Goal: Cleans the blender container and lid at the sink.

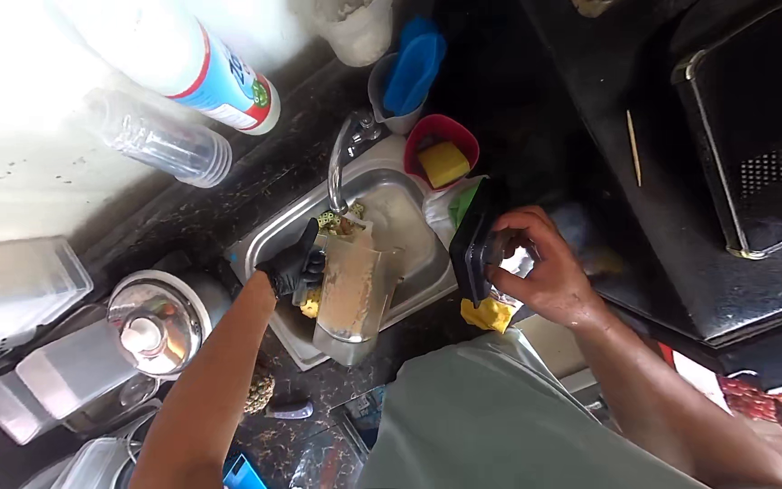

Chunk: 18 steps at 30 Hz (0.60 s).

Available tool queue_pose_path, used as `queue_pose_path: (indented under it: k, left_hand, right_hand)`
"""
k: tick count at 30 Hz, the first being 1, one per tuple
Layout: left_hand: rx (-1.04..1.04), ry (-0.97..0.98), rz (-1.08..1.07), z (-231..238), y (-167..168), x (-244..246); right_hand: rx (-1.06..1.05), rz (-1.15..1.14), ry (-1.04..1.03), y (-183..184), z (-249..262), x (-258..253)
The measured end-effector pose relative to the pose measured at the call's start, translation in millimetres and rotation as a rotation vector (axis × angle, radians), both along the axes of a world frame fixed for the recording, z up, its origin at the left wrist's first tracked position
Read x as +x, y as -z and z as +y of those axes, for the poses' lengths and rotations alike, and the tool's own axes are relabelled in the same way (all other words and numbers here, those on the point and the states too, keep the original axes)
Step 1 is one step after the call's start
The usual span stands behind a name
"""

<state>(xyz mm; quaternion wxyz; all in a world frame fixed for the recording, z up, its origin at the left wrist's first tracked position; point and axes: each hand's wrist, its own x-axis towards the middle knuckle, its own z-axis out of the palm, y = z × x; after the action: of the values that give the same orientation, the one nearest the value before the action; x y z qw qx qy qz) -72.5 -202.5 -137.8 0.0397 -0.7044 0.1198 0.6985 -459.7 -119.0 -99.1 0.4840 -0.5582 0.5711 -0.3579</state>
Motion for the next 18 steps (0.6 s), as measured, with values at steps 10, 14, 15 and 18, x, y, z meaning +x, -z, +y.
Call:
queue_pose_path:
  k: [10,14,15,18]
  left_hand:
    - [0.156,0.097,0.014,-5,-12,-12]
    - [0.186,0.110,0.071,-4,-7,-3]
    - [0.170,0.133,0.016,-4,-12,-7]
    - [0.143,0.132,0.158,4,19,25]
  right_hand:
    - [-0.024,-0.035,-0.011,1,-16,3]
    - [-0.024,-0.026,-0.020,0,-16,4]
    - [-0.026,-0.026,-0.018,-1,-16,4]
    - [-0.042,-0.041,-0.016,-3,-16,4]
